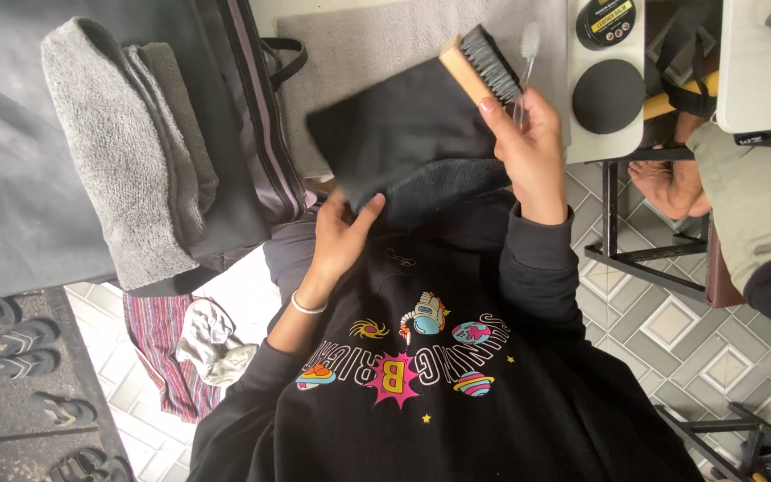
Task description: Applying a finishing agent to the interior edges of a black bag and using a brush to work it in.
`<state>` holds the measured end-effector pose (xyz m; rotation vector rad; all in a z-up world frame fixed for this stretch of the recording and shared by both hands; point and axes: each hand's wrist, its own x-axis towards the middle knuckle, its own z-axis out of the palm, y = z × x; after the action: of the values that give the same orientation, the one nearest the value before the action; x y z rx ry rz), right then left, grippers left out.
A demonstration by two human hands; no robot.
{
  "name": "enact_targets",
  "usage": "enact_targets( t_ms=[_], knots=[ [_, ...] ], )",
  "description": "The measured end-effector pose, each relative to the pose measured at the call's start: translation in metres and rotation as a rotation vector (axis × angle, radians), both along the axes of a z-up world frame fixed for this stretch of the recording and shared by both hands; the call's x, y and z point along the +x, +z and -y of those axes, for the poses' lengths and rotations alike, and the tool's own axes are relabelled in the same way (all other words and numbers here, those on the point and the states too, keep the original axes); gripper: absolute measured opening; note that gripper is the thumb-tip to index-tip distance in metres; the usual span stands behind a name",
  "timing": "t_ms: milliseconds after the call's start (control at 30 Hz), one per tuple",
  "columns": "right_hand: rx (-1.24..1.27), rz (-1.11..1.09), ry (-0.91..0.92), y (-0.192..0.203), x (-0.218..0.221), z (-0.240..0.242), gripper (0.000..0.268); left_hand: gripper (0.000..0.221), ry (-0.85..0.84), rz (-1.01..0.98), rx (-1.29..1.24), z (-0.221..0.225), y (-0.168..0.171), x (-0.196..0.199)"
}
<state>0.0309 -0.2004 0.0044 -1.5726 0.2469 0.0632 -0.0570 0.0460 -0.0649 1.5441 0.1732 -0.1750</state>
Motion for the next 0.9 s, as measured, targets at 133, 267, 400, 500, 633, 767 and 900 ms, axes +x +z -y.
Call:
enact_targets(
  t_ms=[133,267,400,500,633,767,900],
  knots=[
    [-0.011,-0.036,-0.041,0.01,-0.009,-0.004,0.018,0.025,-0.069,-0.159,0.062,0.003,-0.011,-0.02],
    [-0.095,-0.023,0.033,0.018,-0.033,0.006,0.016,0.055,-0.239,-0.288,0.064,0.013,0.03,-0.029],
    [-0.188,-0.005,0.068,0.013,-0.049,0.026,0.011,0.041,-0.379,0.01,-0.092,-0.003,-0.017,-0.05],
    [-0.226,0.014,0.052,0.001,-0.059,0.051,0.011,0.034,-0.548,0.186,-0.106,-0.001,0.0,-0.043],
    [-0.316,0.019,0.04,0.018,-0.064,0.07,0.01,0.024,-0.744,0.228,-0.108,0.007,0.04,-0.024],
    [-0.417,0.183,-0.018,0.008,-0.052,0.079,0.011,0.02,-0.856,0.167,-0.138,0.018,0.054,-0.017],
    [-0.715,0.48,-0.077,0.0,-0.025,0.05,0.031,0.018,-0.842,0.077,-0.152,0.019,0.063,-0.01]
  ],
)
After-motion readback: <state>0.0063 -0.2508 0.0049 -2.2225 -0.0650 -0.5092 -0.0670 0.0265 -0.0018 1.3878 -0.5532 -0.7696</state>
